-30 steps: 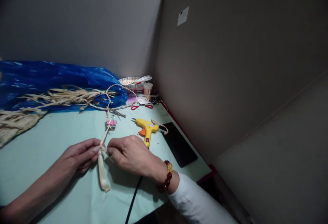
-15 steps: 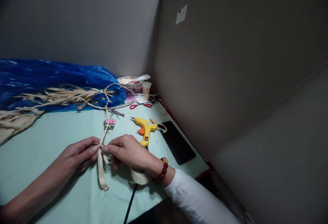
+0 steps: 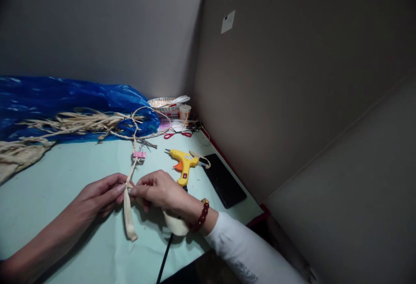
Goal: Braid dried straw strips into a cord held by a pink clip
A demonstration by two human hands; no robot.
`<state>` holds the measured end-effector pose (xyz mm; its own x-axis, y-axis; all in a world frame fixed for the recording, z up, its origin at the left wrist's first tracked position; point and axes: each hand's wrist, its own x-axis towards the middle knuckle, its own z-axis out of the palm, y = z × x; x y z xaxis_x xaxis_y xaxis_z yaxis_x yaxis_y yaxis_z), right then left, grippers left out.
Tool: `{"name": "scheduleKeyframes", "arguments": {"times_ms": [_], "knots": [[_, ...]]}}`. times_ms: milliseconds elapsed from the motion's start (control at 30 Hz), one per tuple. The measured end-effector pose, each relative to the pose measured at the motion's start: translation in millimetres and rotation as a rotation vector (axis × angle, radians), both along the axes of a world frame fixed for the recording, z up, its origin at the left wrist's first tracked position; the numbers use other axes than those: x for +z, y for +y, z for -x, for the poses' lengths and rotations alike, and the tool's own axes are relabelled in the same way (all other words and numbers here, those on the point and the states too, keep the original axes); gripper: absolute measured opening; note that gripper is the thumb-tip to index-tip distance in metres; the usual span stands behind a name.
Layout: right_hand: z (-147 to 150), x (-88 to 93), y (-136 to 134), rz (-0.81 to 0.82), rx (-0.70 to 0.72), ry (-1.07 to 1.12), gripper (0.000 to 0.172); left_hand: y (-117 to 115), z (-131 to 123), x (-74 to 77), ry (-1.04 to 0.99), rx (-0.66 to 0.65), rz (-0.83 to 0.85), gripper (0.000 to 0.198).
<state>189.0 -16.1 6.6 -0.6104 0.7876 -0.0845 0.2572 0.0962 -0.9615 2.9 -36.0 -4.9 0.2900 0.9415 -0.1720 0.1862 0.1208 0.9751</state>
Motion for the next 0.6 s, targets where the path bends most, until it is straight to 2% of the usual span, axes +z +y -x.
{"name": "scheduleKeyframes", "arguments": {"times_ms": [167, 367, 467, 600], "knots": [[8, 3.8, -11, -0.549, -0.226, -0.382, 0.024, -1, -2, 2.6, 0.053, 0.023, -0.016, 0.031], [12, -0.9, -18, -0.991, -0.206, -0.579, 0.017, 1, -3, 1.9, 0.206, 0.116, -0.089, 0.022], [11, -1.9, -15, -1.003, -0.211, -0.544, 0.017, 2, -4, 2.3, 0.239, 0.156, -0.130, 0.021], [9, 0.6, -11, -0.689, -0.157, -0.384, 0.018, 2, -3, 2.0, 0.233, 0.140, -0.137, 0.019]]}}
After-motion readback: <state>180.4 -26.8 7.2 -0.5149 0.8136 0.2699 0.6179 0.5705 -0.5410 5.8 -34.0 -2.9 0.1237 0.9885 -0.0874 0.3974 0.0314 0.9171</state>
